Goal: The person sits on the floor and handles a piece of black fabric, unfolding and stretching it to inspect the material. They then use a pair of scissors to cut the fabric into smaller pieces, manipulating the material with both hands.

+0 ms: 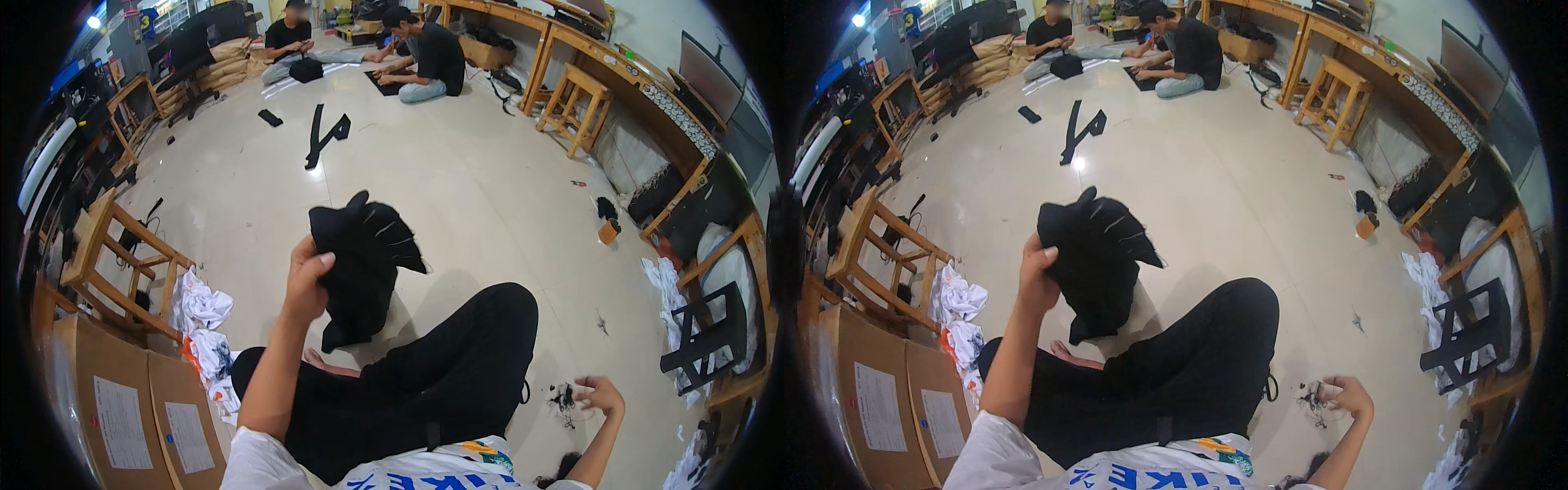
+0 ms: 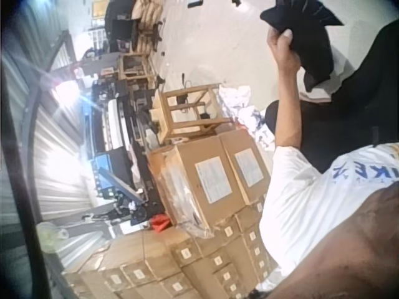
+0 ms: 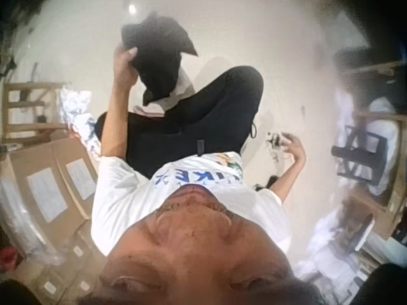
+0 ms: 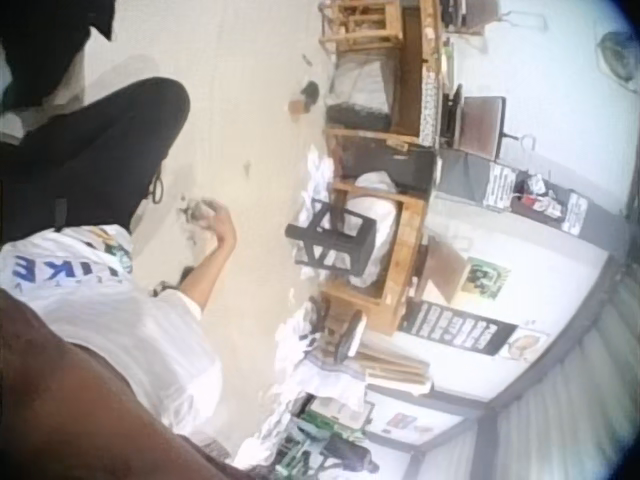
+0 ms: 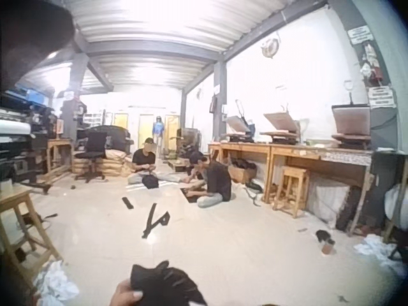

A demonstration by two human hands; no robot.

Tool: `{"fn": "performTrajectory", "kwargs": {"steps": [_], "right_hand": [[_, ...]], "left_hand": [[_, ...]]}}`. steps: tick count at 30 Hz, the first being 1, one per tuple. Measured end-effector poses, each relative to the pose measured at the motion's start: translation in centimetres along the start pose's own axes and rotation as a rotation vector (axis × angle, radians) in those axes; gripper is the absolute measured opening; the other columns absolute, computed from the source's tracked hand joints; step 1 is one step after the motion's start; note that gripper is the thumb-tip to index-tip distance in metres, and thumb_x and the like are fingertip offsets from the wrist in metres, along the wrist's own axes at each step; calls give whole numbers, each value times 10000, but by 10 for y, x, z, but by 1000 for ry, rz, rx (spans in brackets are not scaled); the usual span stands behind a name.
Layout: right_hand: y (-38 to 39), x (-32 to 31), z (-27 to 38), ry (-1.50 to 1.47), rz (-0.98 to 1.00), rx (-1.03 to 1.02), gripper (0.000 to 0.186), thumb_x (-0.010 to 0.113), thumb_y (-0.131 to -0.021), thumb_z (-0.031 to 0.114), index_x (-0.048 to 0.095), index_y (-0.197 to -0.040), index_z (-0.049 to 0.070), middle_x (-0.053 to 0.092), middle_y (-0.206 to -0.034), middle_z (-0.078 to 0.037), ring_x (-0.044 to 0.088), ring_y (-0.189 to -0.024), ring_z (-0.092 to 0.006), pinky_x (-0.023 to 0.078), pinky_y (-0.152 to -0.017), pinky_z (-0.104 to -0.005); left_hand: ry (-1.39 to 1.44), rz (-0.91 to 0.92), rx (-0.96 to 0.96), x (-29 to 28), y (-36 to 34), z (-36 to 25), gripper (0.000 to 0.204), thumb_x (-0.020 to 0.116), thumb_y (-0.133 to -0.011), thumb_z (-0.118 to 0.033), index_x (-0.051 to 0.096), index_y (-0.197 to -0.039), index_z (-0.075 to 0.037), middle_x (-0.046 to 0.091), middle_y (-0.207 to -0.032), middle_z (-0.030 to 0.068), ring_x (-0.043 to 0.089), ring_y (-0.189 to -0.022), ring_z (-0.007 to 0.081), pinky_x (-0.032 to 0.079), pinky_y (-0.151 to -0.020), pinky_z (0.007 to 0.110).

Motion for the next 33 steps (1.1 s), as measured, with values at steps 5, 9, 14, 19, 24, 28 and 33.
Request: {"fn": "performTrajectory", "kwargs": {"steps": [5,9,14,19,24,28,33], "right_hand": [[57,11,196,-31,-759,-868,253,648,-1017,215,658,-1129,-12,695,-1160,-98,659,-1057,-161,553,-900,-353],[73,123,341,-409,-117,-1209,537,682,-991,400,570,-1344,11,670,-1236,-91,646,-1136,-220,512,-978,-369],[67,229,429,-323,266,-1166,430,723,-979,225,578,-1315,-2,675,-1200,-83,627,-1099,-170,503,-966,-327],[70,250,459,-295,378,-1020,260,637,-1048,215,650,-1198,4,677,-1118,-49,607,-1046,-132,508,-916,-321],[88,246,476,-132,402,-1173,331,647,-1046,301,661,-1178,-2,675,-1059,-59,609,-994,-152,507,-887,-323],[65,197,462,-48,237,-1038,272,682,-1022,285,668,-998,15,664,-842,-46,622,-789,-116,520,-724,-288],[23,68,337,-570,302,-791,268,646,-1035,296,631,-937,47,586,-711,10,546,-614,-77,470,-514,-246]], "left_hand": [[-608,-27,328,22,21,5,197,739,-796,-56,598,-924,-4,530,-1167,108,533,-1092,224,410,-993,331],[-834,171,506,72,48,12,188,770,-722,-50,685,-889,-43,553,-1191,193,539,-1131,337,419,-986,409],[-1165,393,551,87,66,12,298,821,-773,-177,683,-985,-19,492,-1397,226,478,-1331,424,411,-1093,469],[-779,20,329,16,46,-18,623,827,-850,-237,547,-1371,-42,534,-1395,161,499,-1344,295,394,-1124,423],[-569,99,-86,11,42,17,442,666,-1014,-206,566,-1393,-1,674,-1184,108,593,-1124,145,473,-1003,351],[-833,-252,71,-43,43,10,259,554,-1012,-79,658,-1223,29,720,-912,154,648,-842,177,530,-772,355],[-2001,-283,127,-134,53,-20,333,468,-1075,-98,571,-1367,26,610,-1343,235,546,-1248,414,380,-1132,462]]}}
Point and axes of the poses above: each hand's wrist, its own y-axis away from the middle knuckle, its own x-axis out of the palm, z = x × y, the point moved 6 cm from there along -y, towards the middle knuckle
